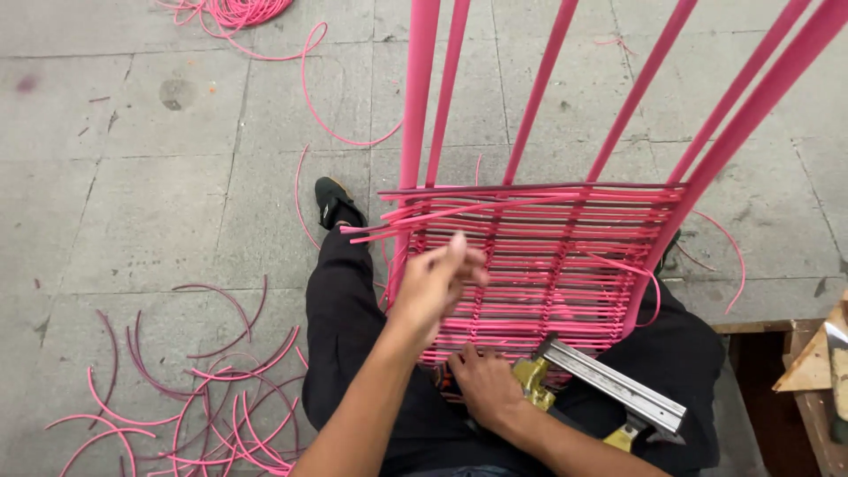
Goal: Weaving pink plastic strips into a chair frame and securing them with a pneumatic staple gun.
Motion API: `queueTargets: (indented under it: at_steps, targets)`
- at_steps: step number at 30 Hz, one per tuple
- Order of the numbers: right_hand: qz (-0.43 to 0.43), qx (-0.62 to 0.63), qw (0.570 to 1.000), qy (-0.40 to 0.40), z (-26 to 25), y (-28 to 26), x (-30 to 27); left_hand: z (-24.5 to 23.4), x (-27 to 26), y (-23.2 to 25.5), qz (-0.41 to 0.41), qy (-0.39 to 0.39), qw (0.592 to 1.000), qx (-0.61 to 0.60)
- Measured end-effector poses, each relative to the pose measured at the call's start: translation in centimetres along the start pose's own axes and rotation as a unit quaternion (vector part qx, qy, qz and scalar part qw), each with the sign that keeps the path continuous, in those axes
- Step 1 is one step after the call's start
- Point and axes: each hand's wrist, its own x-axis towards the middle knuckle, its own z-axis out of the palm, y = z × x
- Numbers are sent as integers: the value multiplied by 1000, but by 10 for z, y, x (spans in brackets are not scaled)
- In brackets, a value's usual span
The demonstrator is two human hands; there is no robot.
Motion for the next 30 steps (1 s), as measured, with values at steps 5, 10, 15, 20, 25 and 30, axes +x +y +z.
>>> queueTargets:
  at_steps: [5, 10, 15, 20, 25, 30]
  targets:
    - [60, 108, 992, -35, -73, -6, -4, 6, 50, -3, -105, -19, 976, -188]
    - [191, 371, 907, 52, -83, 31, -9, 14, 70, -16, -44, 38, 981, -187]
    - [77, 741, 663, 72, -132, 81, -42, 7, 87, -21, -90, -60, 952, -285]
    - [229, 538, 810, -46, -238, 93, -41, 15, 84, -13, -139, -90, 945, -280]
    - [232, 141, 957, -99, -309, 119, -18, 24, 66, -12, -86, -73, 977, -182]
    - [122, -76, 980, -139, -335, 150, 8, 26, 53, 11, 122, -70, 987, 77]
